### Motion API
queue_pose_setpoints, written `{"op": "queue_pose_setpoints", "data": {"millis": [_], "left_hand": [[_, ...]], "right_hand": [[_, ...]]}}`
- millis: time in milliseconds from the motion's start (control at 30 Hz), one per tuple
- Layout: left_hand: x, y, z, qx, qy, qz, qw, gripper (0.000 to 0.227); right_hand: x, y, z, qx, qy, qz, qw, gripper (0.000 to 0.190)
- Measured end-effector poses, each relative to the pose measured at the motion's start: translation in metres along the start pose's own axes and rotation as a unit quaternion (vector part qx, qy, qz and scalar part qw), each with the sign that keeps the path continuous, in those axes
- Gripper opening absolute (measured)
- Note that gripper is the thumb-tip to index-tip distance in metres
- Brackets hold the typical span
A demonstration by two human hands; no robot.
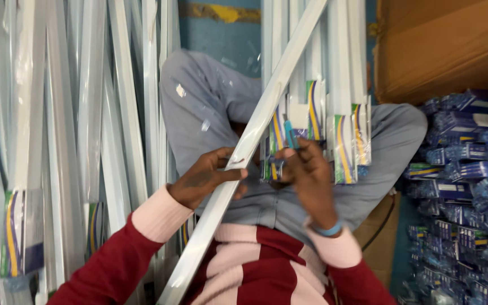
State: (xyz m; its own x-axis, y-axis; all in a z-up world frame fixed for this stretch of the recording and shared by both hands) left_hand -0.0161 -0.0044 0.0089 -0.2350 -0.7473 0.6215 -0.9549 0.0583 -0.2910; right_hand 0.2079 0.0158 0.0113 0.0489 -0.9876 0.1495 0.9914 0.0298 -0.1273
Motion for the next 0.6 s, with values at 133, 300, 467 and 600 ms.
{"op": "queue_pose_setpoints", "data": {"millis": [133, 300, 467, 600], "left_hand": [[0.025, 0.011, 0.010, -0.036, 0.022, -0.001, 0.999, 0.062], [0.030, 0.001, 0.015, -0.068, -0.087, -0.029, 0.993, 0.067], [0.036, -0.001, 0.015, -0.154, -0.177, -0.089, 0.968, 0.067], [0.036, -0.005, 0.015, -0.138, -0.173, -0.086, 0.971, 0.067]], "right_hand": [[0.012, 0.028, 0.023, 0.193, -0.070, 0.051, 0.977, 0.043], [0.032, 0.011, 0.033, 0.252, -0.156, 0.157, 0.942, 0.037], [0.040, -0.006, 0.051, 0.400, 0.279, 0.171, 0.856, 0.034], [0.036, -0.007, 0.059, 0.430, 0.364, 0.177, 0.807, 0.035]]}}
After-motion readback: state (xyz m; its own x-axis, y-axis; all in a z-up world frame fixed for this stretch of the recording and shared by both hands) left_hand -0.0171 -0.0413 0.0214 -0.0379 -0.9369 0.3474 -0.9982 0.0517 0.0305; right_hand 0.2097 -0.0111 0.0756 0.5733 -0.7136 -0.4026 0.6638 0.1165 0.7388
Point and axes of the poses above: each hand's wrist, its own x-axis away from the middle knuckle, its own y-axis out of the back of the hand, z = x × y, the point moved 1 cm from there along -x, towards the middle knuckle, and after that the axes turned 5 degrees about -z, right-handed, at the moved point
